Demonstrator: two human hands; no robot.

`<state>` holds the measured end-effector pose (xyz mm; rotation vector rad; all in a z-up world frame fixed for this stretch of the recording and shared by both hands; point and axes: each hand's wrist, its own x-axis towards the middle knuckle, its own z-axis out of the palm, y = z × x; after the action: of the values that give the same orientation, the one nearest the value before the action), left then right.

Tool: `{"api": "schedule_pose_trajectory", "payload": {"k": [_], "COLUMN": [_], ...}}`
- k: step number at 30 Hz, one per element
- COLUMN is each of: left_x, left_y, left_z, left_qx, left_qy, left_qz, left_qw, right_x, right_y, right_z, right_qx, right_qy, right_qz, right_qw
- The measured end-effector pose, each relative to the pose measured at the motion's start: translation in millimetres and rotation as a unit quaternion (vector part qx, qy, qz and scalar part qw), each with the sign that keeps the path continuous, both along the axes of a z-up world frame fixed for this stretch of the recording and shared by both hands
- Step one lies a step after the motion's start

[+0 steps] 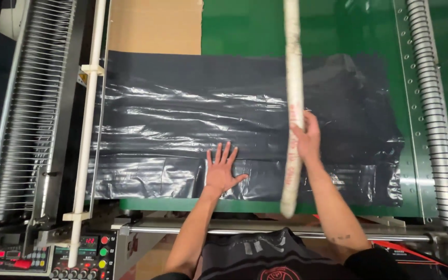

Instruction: The person uses a white cylindrical roller to smooth a black plastic sheet on a green conveyor belt. They repeatedly roll back and forth across the sheet, using their left hand to hold and adjust the sheet while rolling with the right hand.

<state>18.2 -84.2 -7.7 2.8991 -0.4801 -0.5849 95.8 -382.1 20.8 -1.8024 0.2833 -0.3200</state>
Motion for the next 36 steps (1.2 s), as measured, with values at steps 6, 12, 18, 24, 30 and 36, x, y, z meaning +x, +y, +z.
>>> {"api": "schedule_pose_trajectory", "payload": {"k": [6, 12, 18, 24, 30, 36], "left_x": [-34.0, -73.5, -94.5, -101.7, -94.9, -69.0], "left_y": [45.0, 129.4, 188.7, 221.4, 230.2, 185.0], "left_z": [2.6, -15.9, -5.1, 18.0, 35.7, 46.0], "left_qx": [-0.108, -0.137, -0.138, -0.187, -0.207, -0.317], "left_qy": [-0.102, -0.244, -0.323, -0.385, -0.406, -0.343], "left_qz": [0.113, 0.257, 0.29, 0.313, 0.324, 0.297], "left_qw": [0.982, 0.925, 0.89, 0.848, 0.829, 0.833], "right_x": [10.0, -7.2, -36.4, -58.3, -66.5, -56.3], "right_y": [92.4, 187.4, 252.7, 309.4, 347.6, 340.3], "right_z": [30.2, 68.9, 95.9, 107.3, 114.7, 84.9], "right_qx": [0.22, 0.438, 0.421, 0.394, 0.384, 0.364], "right_qy": [-0.046, 0.027, 0.073, 0.051, 0.042, 0.049], "right_qz": [0.065, 0.195, 0.26, 0.332, 0.345, 0.313], "right_qw": [0.972, 0.877, 0.866, 0.856, 0.855, 0.876]}}
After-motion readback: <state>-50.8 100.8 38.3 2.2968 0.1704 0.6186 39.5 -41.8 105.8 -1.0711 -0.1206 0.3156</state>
